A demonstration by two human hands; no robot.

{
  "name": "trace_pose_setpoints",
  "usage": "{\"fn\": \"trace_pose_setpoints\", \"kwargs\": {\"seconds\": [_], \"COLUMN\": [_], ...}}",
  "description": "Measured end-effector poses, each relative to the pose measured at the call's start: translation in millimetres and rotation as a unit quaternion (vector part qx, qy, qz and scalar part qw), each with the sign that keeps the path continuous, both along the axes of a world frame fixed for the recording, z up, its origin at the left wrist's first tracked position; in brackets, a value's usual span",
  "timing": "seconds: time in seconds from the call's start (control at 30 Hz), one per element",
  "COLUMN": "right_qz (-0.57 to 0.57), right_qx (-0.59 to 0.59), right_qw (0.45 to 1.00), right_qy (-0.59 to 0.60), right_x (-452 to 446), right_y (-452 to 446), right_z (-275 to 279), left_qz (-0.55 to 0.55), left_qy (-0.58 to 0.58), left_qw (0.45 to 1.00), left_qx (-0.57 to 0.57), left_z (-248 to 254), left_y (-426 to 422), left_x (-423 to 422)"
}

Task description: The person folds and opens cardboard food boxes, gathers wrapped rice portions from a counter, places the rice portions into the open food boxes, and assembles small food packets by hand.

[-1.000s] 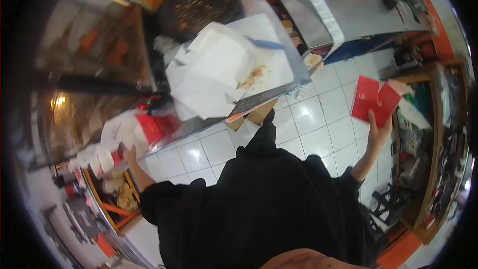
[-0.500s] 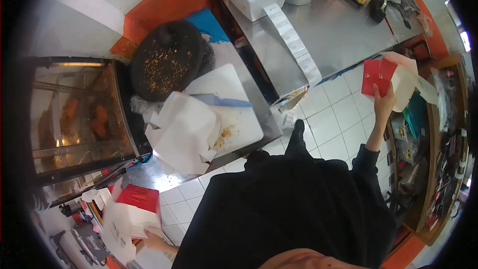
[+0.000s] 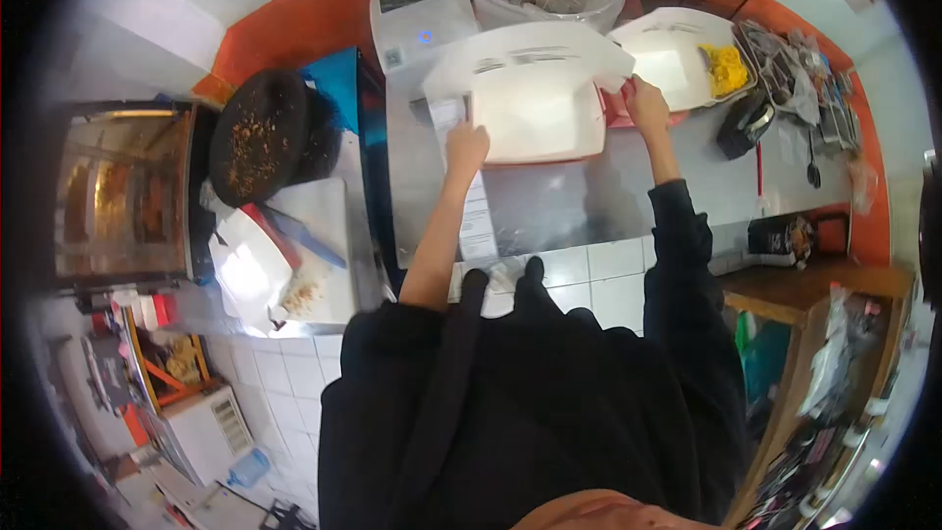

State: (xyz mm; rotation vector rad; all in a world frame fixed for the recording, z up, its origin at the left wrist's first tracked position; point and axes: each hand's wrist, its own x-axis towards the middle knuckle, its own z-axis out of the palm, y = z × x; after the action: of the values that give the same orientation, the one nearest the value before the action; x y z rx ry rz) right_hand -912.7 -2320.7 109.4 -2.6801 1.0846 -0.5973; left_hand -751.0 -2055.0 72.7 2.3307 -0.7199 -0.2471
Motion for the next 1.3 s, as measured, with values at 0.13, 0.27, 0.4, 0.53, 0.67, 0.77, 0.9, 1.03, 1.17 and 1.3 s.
{"fn": "trace_pose_setpoints", "kwargs": {"seconds": [0.13,0.27,0.4,0.53,0.67,0.77,0.9,1.03,1.17,1.3], "right_qz": [-0.063,0.008,0.030,-0.002,0.073,0.118,0.143,0.118,0.040,0.121], "right_qx": [0.023,-0.095,-0.081,0.076,0.142,0.105,0.123,0.225,0.226,0.493], "right_qw": [0.998,0.979,0.993,0.974,0.950,0.968,0.982,0.957,0.967,0.861], "right_qy": [0.002,-0.181,-0.084,0.212,0.268,0.197,0.005,-0.140,-0.111,0.030], "right_x": [8.7,-33.5,-123.9,-167.9,-138.6,-102.9,-95.8,-135.5,-156.8,-151.8], "right_y": [-18.6,-30.8,-16.6,11.9,21.9,18.6,31.2,56.1,116.0,146.4], "right_z": [36.1,68.5,105.7,95.6,14.0,-28.2,-5.3,-0.1,19.4,-22.3], "left_qz": [0.087,0.122,0.140,0.044,0.072,0.069,0.142,0.091,-0.106,-0.032], "left_qy": [-0.160,-0.034,0.091,0.050,0.197,0.189,0.078,0.094,0.387,0.263], "left_qw": [0.983,0.990,0.968,0.995,0.974,0.979,0.987,0.990,0.911,0.948], "left_qx": [-0.015,-0.060,-0.185,0.070,-0.087,0.008,-0.005,-0.054,-0.098,-0.176], "left_z": [-65.1,52.9,120.8,56.0,-13.4,-69.9,-56.8,-23.9,38.8,-4.5], "left_y": [-50.0,-15.2,45.7,92.2,48.4,13.8,-19.3,7.7,87.5,175.4], "left_x": [-0.3,-24.1,-55.5,-88.3,-127.9,-90.9,-87.5,-114.1,-113.3,-130.8]}}
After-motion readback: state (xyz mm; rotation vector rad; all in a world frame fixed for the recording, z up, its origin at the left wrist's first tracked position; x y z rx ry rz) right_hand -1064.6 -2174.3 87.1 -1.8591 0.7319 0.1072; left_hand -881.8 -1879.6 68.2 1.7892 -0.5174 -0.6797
